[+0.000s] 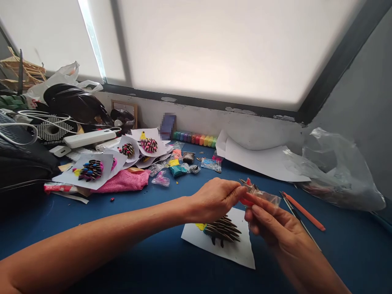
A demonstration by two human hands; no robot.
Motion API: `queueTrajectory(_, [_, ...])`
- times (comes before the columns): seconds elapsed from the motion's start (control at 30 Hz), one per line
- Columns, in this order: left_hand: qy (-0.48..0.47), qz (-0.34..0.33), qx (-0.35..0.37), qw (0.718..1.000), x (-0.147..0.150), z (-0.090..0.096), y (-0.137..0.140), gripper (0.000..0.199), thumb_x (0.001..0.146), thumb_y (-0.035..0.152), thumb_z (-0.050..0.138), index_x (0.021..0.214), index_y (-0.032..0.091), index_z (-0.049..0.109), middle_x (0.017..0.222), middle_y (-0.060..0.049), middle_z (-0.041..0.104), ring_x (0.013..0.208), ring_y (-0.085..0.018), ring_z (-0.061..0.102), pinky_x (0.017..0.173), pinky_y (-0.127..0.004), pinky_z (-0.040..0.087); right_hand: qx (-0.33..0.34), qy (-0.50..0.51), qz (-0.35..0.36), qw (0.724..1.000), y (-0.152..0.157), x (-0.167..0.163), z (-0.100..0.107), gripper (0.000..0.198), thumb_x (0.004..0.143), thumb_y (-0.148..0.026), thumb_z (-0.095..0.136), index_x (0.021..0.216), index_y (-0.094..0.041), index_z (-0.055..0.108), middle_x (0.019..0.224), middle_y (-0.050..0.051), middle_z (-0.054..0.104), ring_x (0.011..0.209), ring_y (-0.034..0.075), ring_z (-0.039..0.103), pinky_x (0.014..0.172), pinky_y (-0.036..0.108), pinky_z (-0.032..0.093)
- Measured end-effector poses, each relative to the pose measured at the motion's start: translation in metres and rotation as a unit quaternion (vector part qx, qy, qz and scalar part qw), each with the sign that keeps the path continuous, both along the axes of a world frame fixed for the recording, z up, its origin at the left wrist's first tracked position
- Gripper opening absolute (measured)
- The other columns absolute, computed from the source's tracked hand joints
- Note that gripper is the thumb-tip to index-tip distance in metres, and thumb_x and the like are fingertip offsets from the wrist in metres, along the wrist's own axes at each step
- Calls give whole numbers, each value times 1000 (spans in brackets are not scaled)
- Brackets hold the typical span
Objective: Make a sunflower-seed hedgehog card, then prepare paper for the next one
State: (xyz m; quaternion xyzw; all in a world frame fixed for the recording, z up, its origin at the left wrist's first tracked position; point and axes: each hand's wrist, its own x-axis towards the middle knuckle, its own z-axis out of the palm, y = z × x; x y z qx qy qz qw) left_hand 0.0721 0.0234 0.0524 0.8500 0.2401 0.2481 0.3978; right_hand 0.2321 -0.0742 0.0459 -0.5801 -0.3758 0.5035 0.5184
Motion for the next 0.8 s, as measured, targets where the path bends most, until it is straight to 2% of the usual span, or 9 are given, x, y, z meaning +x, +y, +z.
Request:
queueTrajectory(0.1, [5,13,26,1000,1,-1,0,51,102,48,32,87,15,69,72,-2,62,69,-14,52,65,-25,36,18,12,13,1000,0,4,-3,39,67,-55,82,100,-33,82,71,-1,66,62,11,51,69,24,48])
queueTrajectory(0.2, [-4,9,22,1000,0,-1,-1,54,102,50,32,82,16,69,72,-3,63,69,-15,54,65,-25,36,18,23,24,999,0,6,-1,37,66,-52,84,97,-33,82,71,-1,66,62,10,52,68,23,49])
queueTrajectory(0.33, [-16,5,15,1000,0,0,-2,52,101,51,33,69,17,55,63,1,49,61,-11,42,58,-24,30,29,11,28,999,0,6,5,36,66,-53,84,95,-31,82,69,0,65,61,11,52,65,23,49])
queueTrajectory(0.47, [-57,-25,-43,997,2,-3,-4,48,102,49,34,67,17,43,62,4,41,57,-8,36,55,-23,29,49,-21,12,999,0,7,5,36,67,-55,82,93,-30,82,70,1,67,61,11,54,64,24,48])
queueTrajectory(0.63, [-97,-7,-83,992,5,-5,-4,43,98,46,46,66,17,44,61,6,39,55,-7,35,52,-21,29,52,-17,3,998,0,7,2,34,68,-54,82,94,-31,82,71,0,67,61,10,54,66,22,48])
queueTrajectory(0.8, [-74,-28,-174,982,1,4,-4,40,95,48,50,69,17,45,58,7,39,49,-6,38,46,-20,31,47,2,-3,999,0,7,4,33,64,-53,85,88,-30,82,67,0,66,57,8,51,57,20,46])
